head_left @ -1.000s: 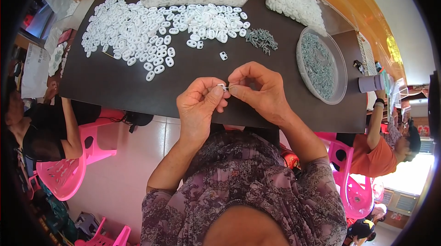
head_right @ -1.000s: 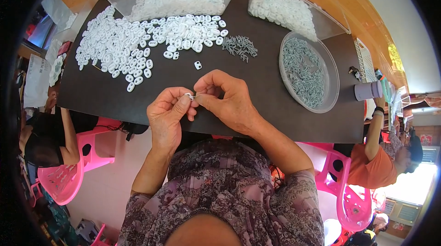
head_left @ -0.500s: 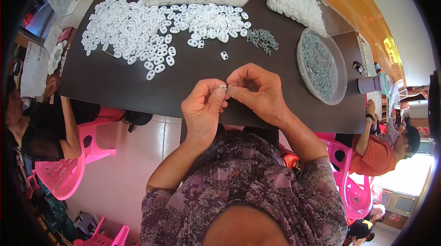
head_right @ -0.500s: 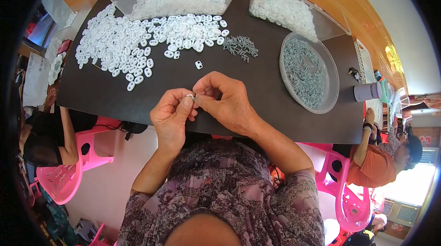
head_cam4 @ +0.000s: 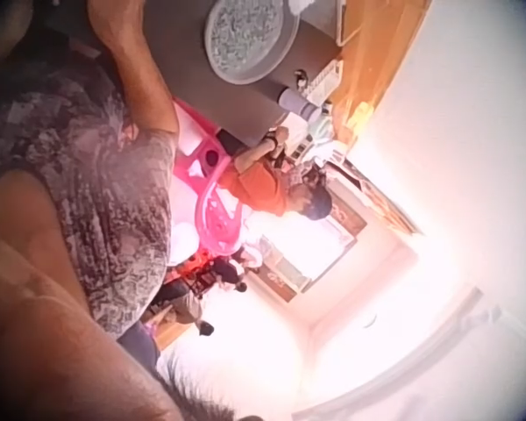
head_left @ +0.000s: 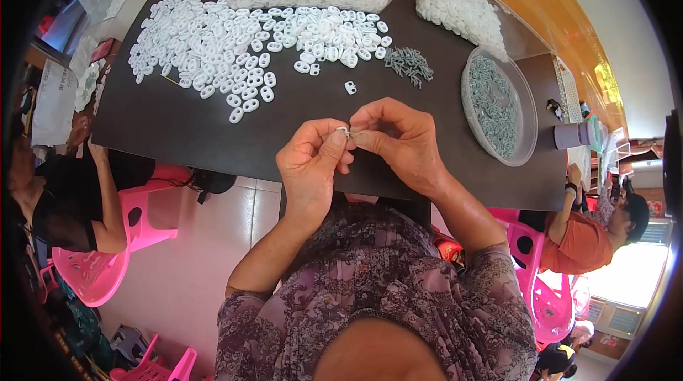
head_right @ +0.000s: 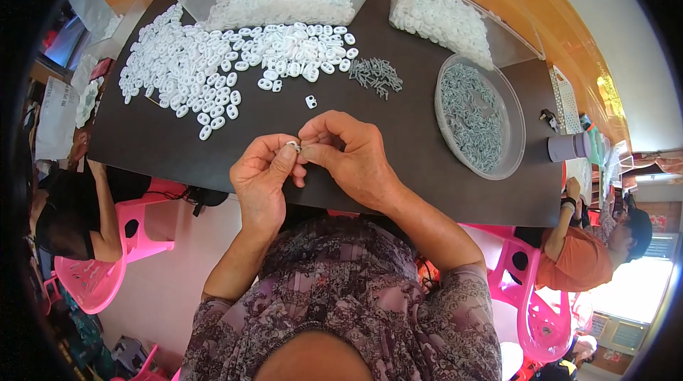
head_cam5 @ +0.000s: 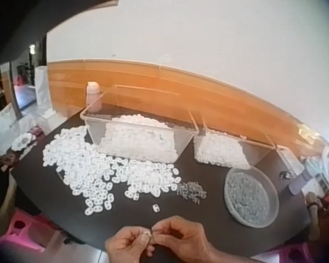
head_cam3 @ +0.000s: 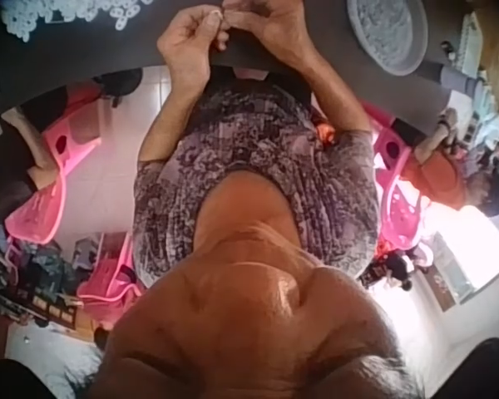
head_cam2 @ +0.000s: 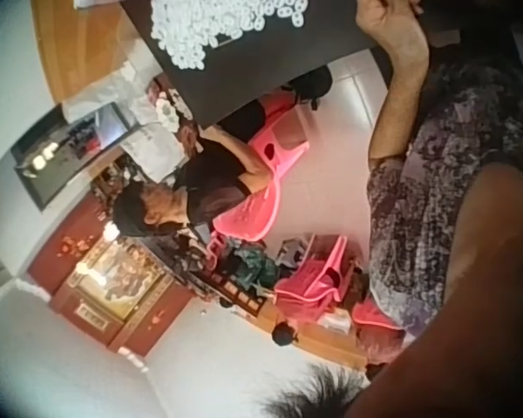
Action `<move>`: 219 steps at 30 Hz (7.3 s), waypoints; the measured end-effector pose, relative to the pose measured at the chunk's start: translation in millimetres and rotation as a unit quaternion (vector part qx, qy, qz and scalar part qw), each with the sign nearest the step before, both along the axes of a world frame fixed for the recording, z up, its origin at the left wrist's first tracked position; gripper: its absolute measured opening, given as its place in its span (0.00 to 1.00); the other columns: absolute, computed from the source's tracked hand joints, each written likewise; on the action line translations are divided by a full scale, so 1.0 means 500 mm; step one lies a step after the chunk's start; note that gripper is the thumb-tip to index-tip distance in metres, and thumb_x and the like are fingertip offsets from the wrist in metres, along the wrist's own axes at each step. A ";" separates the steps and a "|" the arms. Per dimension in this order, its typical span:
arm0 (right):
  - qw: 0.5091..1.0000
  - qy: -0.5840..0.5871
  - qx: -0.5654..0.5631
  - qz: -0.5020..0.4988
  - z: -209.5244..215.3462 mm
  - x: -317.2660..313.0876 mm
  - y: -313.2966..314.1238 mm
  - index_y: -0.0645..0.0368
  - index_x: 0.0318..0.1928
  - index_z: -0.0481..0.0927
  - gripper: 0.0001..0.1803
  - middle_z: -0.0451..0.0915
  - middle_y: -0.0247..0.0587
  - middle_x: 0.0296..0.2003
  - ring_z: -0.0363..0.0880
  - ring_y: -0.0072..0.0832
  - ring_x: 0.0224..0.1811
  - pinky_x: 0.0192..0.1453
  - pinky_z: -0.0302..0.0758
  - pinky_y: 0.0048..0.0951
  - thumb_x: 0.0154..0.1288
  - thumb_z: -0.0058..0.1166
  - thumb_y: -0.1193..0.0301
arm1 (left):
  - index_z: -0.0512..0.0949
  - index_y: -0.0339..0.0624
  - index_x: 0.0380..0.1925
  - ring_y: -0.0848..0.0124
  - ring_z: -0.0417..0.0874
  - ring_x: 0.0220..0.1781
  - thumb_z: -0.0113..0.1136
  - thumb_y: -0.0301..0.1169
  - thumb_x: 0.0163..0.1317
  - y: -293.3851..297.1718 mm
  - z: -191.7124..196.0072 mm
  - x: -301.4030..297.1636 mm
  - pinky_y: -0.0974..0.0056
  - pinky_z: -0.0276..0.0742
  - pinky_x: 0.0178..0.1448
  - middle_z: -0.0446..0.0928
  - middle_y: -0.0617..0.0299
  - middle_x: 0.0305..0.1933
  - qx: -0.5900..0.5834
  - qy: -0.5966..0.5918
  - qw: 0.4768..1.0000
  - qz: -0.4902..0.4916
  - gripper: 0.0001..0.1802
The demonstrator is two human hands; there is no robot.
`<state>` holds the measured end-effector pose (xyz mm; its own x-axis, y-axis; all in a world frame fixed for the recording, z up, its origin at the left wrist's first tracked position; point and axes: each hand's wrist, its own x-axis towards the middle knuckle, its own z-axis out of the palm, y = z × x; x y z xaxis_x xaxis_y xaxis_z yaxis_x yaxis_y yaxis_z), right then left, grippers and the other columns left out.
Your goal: Manually assembling small white plastic components by inserting metal pins into them.
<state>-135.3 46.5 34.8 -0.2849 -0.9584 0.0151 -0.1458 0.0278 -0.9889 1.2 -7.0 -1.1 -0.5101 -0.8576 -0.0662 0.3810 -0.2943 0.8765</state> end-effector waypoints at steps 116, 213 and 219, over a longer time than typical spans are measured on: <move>0.994 -0.098 0.017 0.033 -0.007 -0.027 -0.011 0.62 0.40 0.81 0.08 0.79 0.29 0.28 0.72 0.13 0.28 0.31 0.68 0.15 0.62 0.54 0.73 | 0.74 0.30 0.45 0.77 0.76 0.26 0.54 0.24 0.64 0.008 0.011 0.007 0.74 0.74 0.30 0.79 0.57 0.31 -0.032 0.054 0.996 0.070 0.11; 0.897 0.376 -0.229 -0.049 -0.016 0.026 -0.003 0.64 0.42 0.79 0.18 0.75 0.43 0.31 0.71 0.37 0.30 0.31 0.70 0.32 0.46 0.59 0.80 | 0.74 0.26 0.48 0.76 0.78 0.32 0.52 0.21 0.64 0.020 0.023 0.001 0.73 0.76 0.39 0.79 0.57 0.35 0.001 0.076 0.996 0.054 0.13; 0.893 0.378 -0.238 -0.055 -0.022 0.028 -0.003 0.65 0.42 0.78 0.18 0.76 0.44 0.32 0.72 0.37 0.31 0.32 0.71 0.32 0.47 0.59 0.80 | 0.74 0.26 0.47 0.76 0.78 0.32 0.52 0.21 0.64 0.018 0.016 0.004 0.73 0.75 0.40 0.79 0.56 0.35 -0.010 0.056 0.997 0.053 0.13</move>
<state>-121.4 45.2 23.9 -0.1125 -0.7594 0.6408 -0.7997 -0.3136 -0.5120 3.0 2.1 7.0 -0.4191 -0.9079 0.0041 0.5057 -0.2297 0.8316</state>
